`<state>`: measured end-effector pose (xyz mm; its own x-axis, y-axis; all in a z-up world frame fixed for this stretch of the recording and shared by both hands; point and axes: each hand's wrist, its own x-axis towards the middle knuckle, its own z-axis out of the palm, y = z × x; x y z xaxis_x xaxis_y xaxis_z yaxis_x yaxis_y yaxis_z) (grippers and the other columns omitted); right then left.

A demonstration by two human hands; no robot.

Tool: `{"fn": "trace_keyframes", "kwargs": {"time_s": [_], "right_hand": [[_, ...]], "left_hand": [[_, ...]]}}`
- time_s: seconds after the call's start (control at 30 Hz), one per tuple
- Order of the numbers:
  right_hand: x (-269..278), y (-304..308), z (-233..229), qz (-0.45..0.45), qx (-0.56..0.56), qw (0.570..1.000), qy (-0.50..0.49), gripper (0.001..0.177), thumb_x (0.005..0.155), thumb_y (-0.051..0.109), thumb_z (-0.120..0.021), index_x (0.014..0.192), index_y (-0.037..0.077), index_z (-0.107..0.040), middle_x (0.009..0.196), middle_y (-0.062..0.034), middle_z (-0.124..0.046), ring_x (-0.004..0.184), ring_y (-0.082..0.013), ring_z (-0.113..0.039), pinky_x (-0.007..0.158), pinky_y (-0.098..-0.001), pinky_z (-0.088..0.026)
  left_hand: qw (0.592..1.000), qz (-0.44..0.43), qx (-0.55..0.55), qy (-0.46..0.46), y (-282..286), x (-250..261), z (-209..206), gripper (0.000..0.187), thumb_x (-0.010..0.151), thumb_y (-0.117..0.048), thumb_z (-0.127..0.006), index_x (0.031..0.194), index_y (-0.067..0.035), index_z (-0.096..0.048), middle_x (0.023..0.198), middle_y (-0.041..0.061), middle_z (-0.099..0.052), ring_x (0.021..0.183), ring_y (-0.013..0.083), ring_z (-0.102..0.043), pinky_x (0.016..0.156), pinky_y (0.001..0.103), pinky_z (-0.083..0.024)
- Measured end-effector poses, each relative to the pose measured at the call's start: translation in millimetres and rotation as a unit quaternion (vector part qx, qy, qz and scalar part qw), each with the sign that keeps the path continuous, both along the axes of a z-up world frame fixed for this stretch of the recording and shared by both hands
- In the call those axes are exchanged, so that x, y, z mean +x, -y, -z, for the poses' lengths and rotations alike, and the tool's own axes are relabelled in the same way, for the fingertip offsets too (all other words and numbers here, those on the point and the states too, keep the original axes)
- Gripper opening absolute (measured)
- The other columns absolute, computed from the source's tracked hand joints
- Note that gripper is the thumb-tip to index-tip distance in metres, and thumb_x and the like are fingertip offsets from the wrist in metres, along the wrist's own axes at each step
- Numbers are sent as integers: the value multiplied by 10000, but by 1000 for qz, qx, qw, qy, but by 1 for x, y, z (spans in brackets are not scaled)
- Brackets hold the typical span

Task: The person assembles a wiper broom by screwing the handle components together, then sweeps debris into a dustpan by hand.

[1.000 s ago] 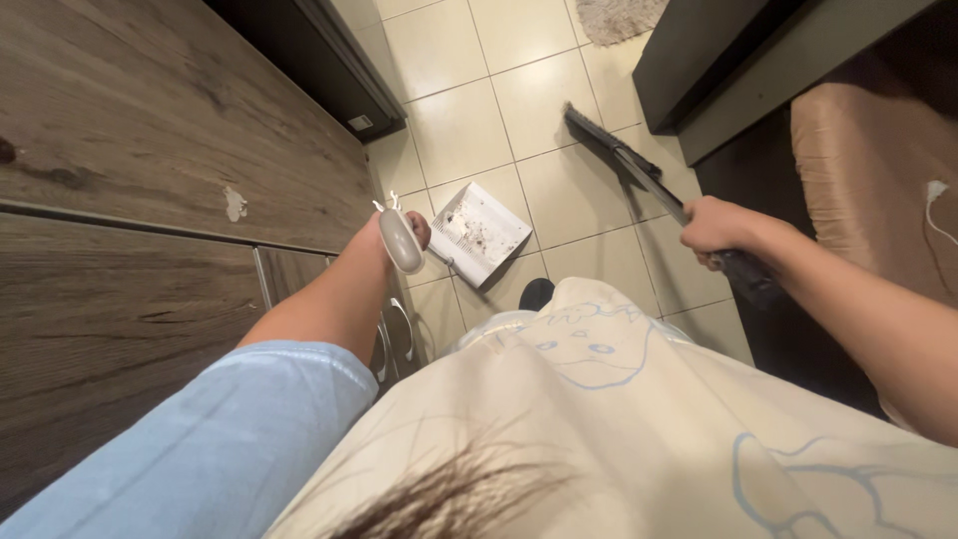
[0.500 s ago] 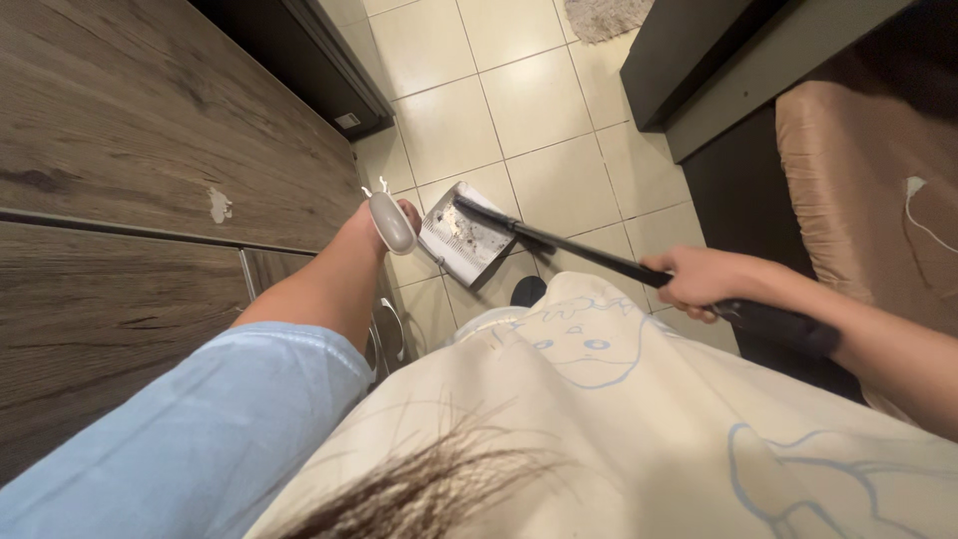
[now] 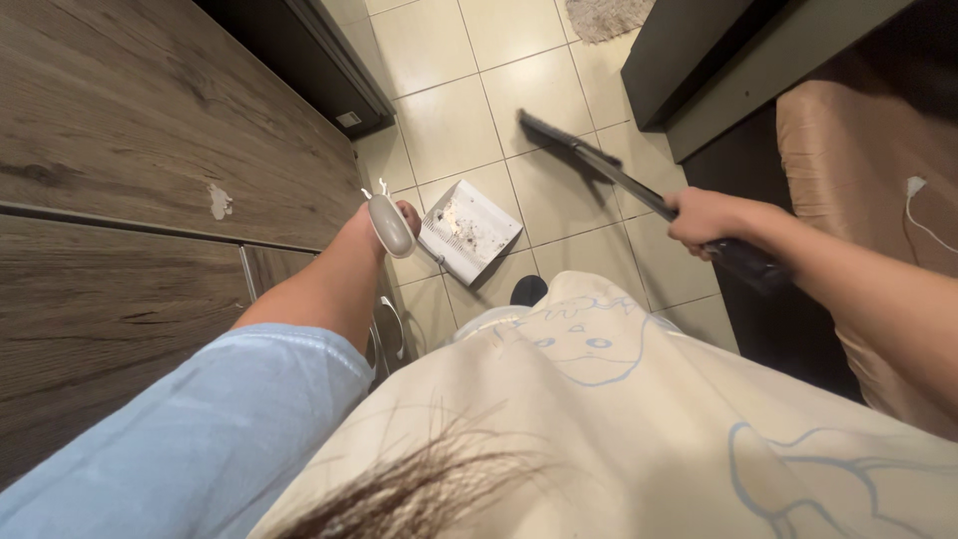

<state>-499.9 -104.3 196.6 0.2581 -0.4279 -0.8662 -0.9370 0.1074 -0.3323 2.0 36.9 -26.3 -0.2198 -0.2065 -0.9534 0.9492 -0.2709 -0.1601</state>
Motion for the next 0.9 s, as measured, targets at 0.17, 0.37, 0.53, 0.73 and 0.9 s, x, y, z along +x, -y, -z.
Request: {"fn": "trace_keyframes", "kwargs": {"time_s": [0.17, 0.37, 0.53, 0.73, 0.9], "right_hand": [[11, -10, 24, -20, -19, 999, -37, 320, 875, -33, -485, 1192, 4, -512, 610, -166, -583, 455, -256, -545, 420, -408, -446], [-4, -47, 8, -35, 78, 996, -19, 389, 882, -30, -519, 1267, 26, -519, 587, -141, -497, 443, -250, -490, 410, -408, -392], [-31, -56, -14, 77, 147, 986, 29, 719, 884, 18, -599, 1547, 207, -397, 602, -73, -498, 413, -179, -433, 401, -360, -388], [-48, -32, -45, 95, 123, 988, 15, 672, 921, 80, -628, 1554, 178, -426, 605, -65, -482, 439, -150, -420, 390, -332, -367], [-34, 9, -30, 106, 69, 992, 11, 584, 923, 25, -623, 1483, 109, -480, 625, -59, -478, 460, -163, -432, 406, -338, -382]], "left_hand": [[1000, 0, -2, 5, 2, 0, 2, 322, 896, -243, -438, 698, 11, -459, 665, 154, -500, 546, 251, -538, 441, 317, -480], [1000, -5, -8, 6, 0, -1, 6, 327, 890, -245, -435, 684, 7, -462, 655, 155, -501, 540, 255, -538, 437, 319, -479], [1000, 0, -23, 15, 1, 0, 10, 331, 885, -247, -434, 672, 5, -464, 647, 156, -502, 535, 258, -538, 433, 321, -478], [994, -1, -97, 47, -20, -4, 10, 335, 879, -248, -431, 658, 2, -467, 638, 158, -504, 529, 262, -538, 429, 323, -477], [951, 76, -261, 146, -64, 8, 23, 340, 875, -250, -430, 647, -1, -469, 630, 159, -505, 524, 265, -538, 425, 324, -476]]}}
